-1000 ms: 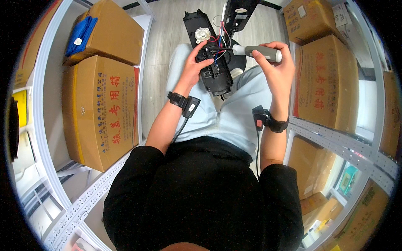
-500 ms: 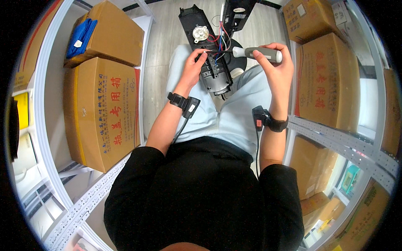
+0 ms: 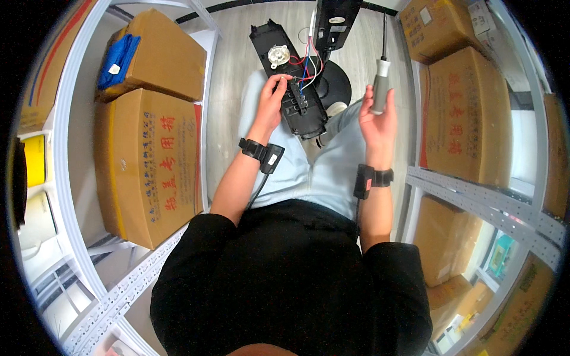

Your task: The person disassembles a standing fan, removes the control panel, and uses a screwdriver to adjust internal components and wiring. They then reassemble the fan, securing the control panel and fan head.

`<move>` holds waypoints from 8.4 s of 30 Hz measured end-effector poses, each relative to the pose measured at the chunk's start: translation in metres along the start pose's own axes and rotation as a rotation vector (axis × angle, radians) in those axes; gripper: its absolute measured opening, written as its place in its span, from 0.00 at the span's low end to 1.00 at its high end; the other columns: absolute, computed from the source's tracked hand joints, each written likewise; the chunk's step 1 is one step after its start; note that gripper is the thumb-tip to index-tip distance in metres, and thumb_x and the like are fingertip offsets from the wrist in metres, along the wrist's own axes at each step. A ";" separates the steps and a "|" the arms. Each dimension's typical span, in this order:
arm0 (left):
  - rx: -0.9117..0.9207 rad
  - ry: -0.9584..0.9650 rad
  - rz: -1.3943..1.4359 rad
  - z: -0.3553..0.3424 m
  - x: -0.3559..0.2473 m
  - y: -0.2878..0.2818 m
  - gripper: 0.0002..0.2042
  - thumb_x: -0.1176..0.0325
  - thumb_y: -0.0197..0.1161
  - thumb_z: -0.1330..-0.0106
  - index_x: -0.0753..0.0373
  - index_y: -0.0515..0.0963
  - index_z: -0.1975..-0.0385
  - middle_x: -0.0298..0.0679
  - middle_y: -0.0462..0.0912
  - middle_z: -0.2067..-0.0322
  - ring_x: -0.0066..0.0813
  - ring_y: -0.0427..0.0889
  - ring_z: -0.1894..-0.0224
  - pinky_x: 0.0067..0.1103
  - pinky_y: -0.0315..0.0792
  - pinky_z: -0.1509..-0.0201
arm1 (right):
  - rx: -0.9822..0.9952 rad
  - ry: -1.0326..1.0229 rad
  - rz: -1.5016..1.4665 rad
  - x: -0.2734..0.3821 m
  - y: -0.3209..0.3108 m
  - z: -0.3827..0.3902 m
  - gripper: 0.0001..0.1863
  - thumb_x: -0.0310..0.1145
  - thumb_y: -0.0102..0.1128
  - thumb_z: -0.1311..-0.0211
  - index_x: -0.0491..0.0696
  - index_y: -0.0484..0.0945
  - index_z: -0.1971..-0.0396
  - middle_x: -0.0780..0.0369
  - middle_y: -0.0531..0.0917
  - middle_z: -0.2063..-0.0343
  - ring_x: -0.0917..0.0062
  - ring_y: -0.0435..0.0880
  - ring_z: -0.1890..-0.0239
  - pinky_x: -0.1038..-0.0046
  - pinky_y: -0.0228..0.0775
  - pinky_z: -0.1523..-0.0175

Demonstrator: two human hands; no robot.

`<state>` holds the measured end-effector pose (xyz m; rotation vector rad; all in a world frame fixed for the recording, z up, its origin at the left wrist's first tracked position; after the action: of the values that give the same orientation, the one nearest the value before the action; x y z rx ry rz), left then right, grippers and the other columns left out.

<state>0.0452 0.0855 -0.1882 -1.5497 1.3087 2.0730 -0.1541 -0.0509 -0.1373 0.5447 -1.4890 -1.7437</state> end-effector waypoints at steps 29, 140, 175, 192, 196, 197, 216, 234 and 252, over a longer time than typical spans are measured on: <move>-0.011 -0.026 0.027 -0.002 0.008 0.004 0.10 0.64 0.52 0.28 0.63 0.75 0.58 0.30 0.76 0.61 0.15 0.72 0.58 0.16 0.67 0.52 | 0.062 0.189 1.104 -0.073 -0.059 -0.024 0.28 0.30 0.64 0.45 0.44 0.70 0.42 0.72 0.74 0.73 0.90 0.68 0.80 0.86 0.62 0.78; -0.155 -0.295 0.502 -0.030 0.036 -0.047 0.17 0.59 0.59 0.34 0.59 0.68 0.49 0.45 0.78 0.55 0.44 0.80 0.55 0.41 0.78 0.55 | 0.022 0.028 1.094 -0.021 0.052 -0.077 0.13 0.32 0.56 0.40 0.41 0.74 0.58 0.66 0.75 0.75 0.87 0.69 0.80 0.83 0.62 0.77; -1.009 0.594 0.412 0.082 -0.262 -0.463 0.15 0.60 0.52 0.29 0.67 0.73 0.54 0.41 0.79 0.56 0.36 0.78 0.55 0.32 0.75 0.50 | -0.054 0.092 1.008 -0.038 -0.044 -0.085 0.12 0.31 0.57 0.38 0.44 0.76 0.56 0.66 0.81 0.64 0.88 0.70 0.80 0.83 0.62 0.78; -1.047 0.377 -0.145 0.089 -0.272 -0.437 0.18 0.68 0.50 0.36 0.76 0.72 0.52 0.51 0.78 0.54 0.44 0.81 0.58 0.34 0.78 0.56 | -0.113 -0.209 1.023 0.018 -0.021 -0.072 0.12 0.33 0.60 0.40 0.46 0.73 0.58 0.58 0.84 0.64 0.86 0.72 0.80 0.82 0.66 0.75; -1.205 0.563 -0.377 0.089 -0.305 -0.404 0.21 0.72 0.52 0.40 0.77 0.68 0.48 0.49 0.75 0.50 0.43 0.75 0.50 0.29 0.68 0.43 | -0.106 -0.278 1.030 0.023 0.006 -0.066 0.12 0.33 0.60 0.39 0.45 0.74 0.58 0.59 0.83 0.65 0.85 0.74 0.78 0.82 0.68 0.72; -1.261 0.634 -0.624 0.093 -0.326 -0.399 0.21 0.73 0.53 0.40 0.76 0.68 0.47 0.50 0.74 0.49 0.43 0.74 0.48 0.30 0.67 0.42 | -0.049 -0.287 1.001 0.015 0.019 -0.070 0.13 0.33 0.60 0.39 0.44 0.74 0.57 0.59 0.83 0.65 0.85 0.76 0.77 0.82 0.69 0.71; 0.471 0.284 -0.594 -0.155 -0.168 0.174 0.25 0.69 0.65 0.39 0.71 0.67 0.44 0.45 0.75 0.49 0.26 0.75 0.48 0.23 0.70 0.45 | -0.219 -0.995 1.320 0.023 0.169 -0.095 0.32 0.38 0.70 0.50 0.48 0.71 0.44 0.56 0.77 0.52 0.66 0.75 0.48 0.69 0.65 0.43; 0.289 0.435 -0.998 -0.126 -0.184 0.182 0.14 0.67 0.70 0.44 0.70 0.76 0.66 0.42 0.84 0.75 0.16 0.80 0.71 0.19 0.73 0.70 | -0.204 -1.205 1.480 -0.013 0.178 -0.071 0.48 0.35 0.73 0.55 0.48 0.55 0.34 0.51 0.61 0.40 0.59 0.63 0.38 0.65 0.58 0.36; 0.077 0.602 -1.032 -0.098 -0.195 0.187 0.16 0.59 0.71 0.48 0.68 0.79 0.72 0.44 0.82 0.79 0.34 0.82 0.77 0.26 0.71 0.73 | 0.061 -1.100 1.373 0.005 0.168 -0.086 0.45 0.36 0.75 0.61 0.49 0.65 0.37 0.56 0.76 0.48 0.69 0.75 0.46 0.70 0.66 0.43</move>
<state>0.0674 -0.0361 0.0710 -2.2229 0.4489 0.9417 -0.0478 -0.1139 0.0054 -1.3714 -1.8053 -0.7522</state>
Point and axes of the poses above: each hand's wrist, its own z-axis away from the middle knuckle, its own y-axis out of the palm, x = y × z, the point moved 9 cm from there along -z, towards the middle knuckle
